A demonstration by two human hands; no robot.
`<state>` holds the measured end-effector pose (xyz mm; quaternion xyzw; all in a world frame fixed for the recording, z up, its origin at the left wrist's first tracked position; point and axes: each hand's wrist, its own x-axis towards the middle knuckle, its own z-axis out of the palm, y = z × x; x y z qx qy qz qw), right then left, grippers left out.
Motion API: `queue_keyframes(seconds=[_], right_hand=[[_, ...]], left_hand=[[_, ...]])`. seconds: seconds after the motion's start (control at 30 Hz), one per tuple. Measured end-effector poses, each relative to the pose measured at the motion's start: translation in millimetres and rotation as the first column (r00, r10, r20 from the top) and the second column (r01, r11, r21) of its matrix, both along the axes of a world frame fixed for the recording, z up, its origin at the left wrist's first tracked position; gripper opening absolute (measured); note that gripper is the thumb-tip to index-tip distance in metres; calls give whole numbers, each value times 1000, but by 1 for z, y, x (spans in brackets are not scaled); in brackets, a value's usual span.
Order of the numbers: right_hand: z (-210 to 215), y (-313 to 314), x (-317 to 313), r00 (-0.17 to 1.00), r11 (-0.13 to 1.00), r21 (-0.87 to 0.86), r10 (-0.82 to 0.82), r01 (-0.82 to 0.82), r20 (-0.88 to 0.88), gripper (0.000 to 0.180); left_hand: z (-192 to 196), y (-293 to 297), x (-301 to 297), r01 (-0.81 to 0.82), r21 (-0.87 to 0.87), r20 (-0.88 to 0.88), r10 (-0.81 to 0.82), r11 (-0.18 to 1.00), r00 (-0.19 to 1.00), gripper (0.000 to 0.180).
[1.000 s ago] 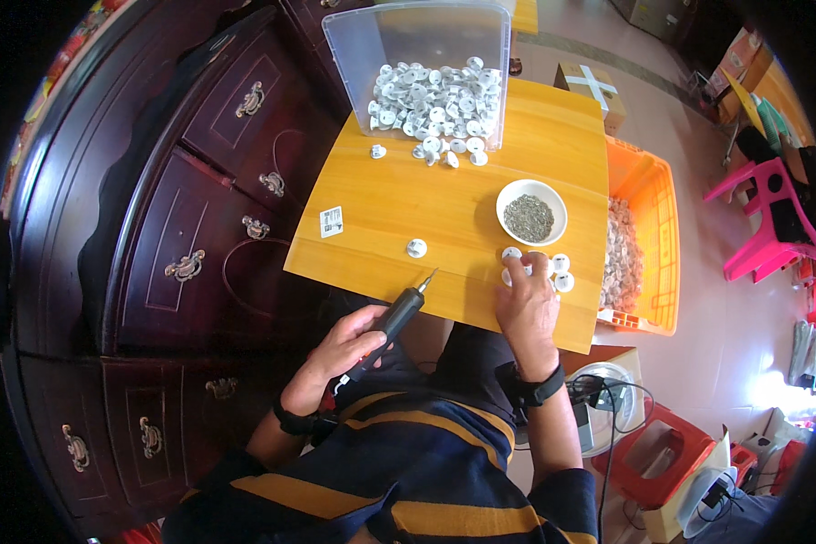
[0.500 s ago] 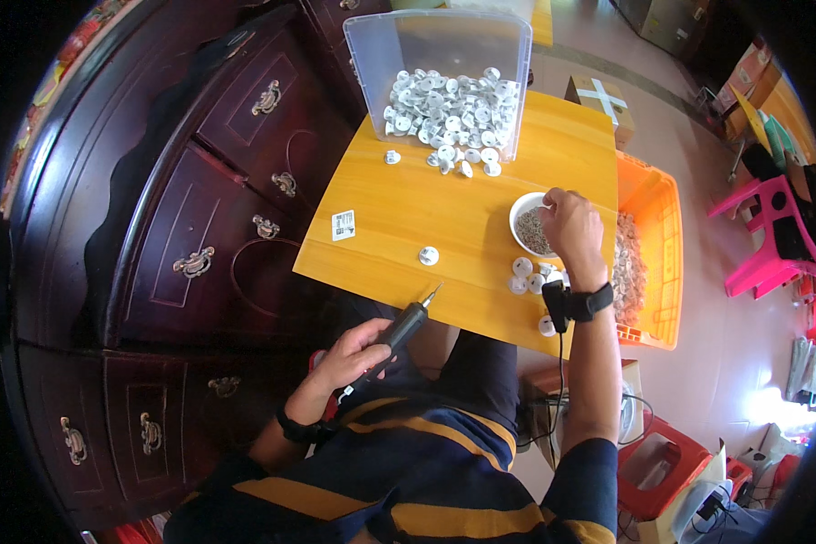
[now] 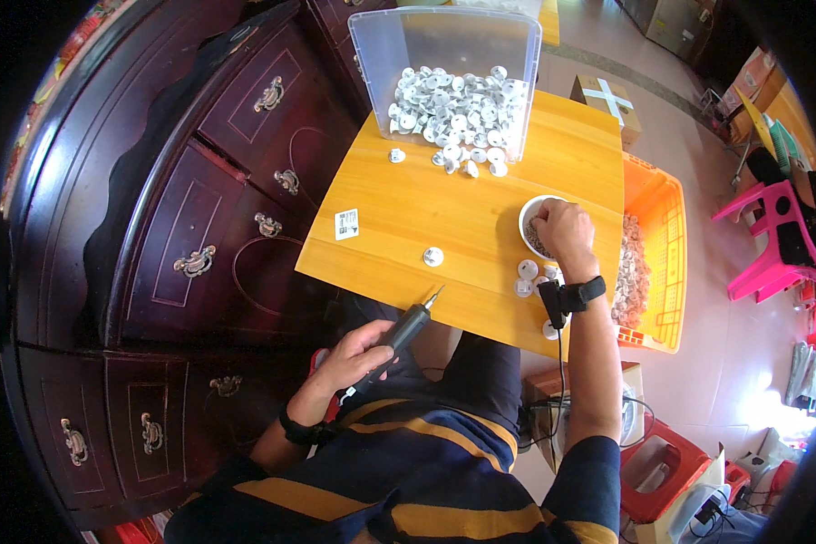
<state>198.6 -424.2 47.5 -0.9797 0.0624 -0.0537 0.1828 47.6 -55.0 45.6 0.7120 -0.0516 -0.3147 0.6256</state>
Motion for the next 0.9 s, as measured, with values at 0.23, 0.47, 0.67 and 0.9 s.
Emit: queue_keyframes(seconds=[0.23, 0.47, 0.67, 0.9], right_hand=[[-11, 1, 2, 999, 1000, -23, -13, 14, 39, 13], [-9, 1, -1, 996, 1000, 12, 27, -28, 81, 18], [-6, 4, -1, 986, 998, 42, 29, -36, 166, 21], [-16, 1, -5, 967, 997, -14, 76, -75, 245, 24]], left_hand=[[1, 2, -4, -32, 20, 3, 32, 999, 999, 39], [-1, 13, -12, -71, 37, 11, 70, 997, 997, 37], [2, 13, -15, -77, 39, 10, 77, 996, 997, 38], [4, 13, -18, -54, 32, 41, 52, 998, 998, 38]])
